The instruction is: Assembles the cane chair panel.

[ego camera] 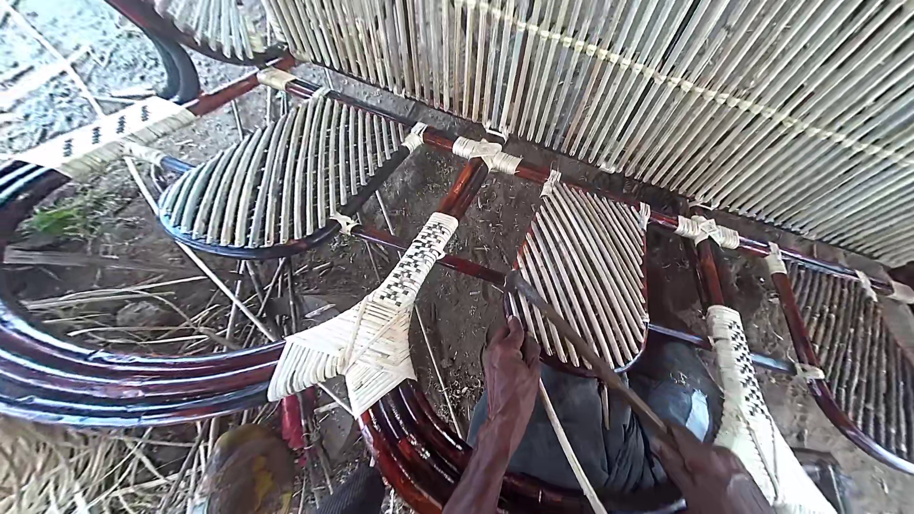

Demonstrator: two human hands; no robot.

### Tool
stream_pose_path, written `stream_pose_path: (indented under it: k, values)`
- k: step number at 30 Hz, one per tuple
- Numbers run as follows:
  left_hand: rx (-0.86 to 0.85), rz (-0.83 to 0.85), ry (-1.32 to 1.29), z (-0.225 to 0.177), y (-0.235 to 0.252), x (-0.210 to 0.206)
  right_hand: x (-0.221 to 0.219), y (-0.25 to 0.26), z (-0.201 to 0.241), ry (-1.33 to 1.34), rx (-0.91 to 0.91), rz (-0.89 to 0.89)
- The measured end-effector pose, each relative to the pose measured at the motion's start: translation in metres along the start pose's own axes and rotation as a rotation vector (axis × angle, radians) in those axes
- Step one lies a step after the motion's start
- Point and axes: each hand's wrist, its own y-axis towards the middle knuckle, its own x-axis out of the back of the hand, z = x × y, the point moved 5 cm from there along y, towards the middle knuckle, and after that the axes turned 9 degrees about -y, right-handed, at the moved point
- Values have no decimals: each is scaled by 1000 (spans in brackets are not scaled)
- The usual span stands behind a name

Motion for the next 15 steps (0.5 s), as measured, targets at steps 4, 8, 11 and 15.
stream_pose_path:
  k: [4, 8, 11, 15]
  values:
    - [-14, 24, 15, 0, -3, 2, 10, 2, -25, 222, -114, -187]
    - [63, 19, -105, 8, -6, -1, 32, 17, -89, 349, -362, -317]
    - [182, -50, -393, 10, -11, -5, 50, 51, -119, 194, -531, -341]
    - [306, -94, -705, 5, -26, -7, 47, 124, -154, 130, -579, -320]
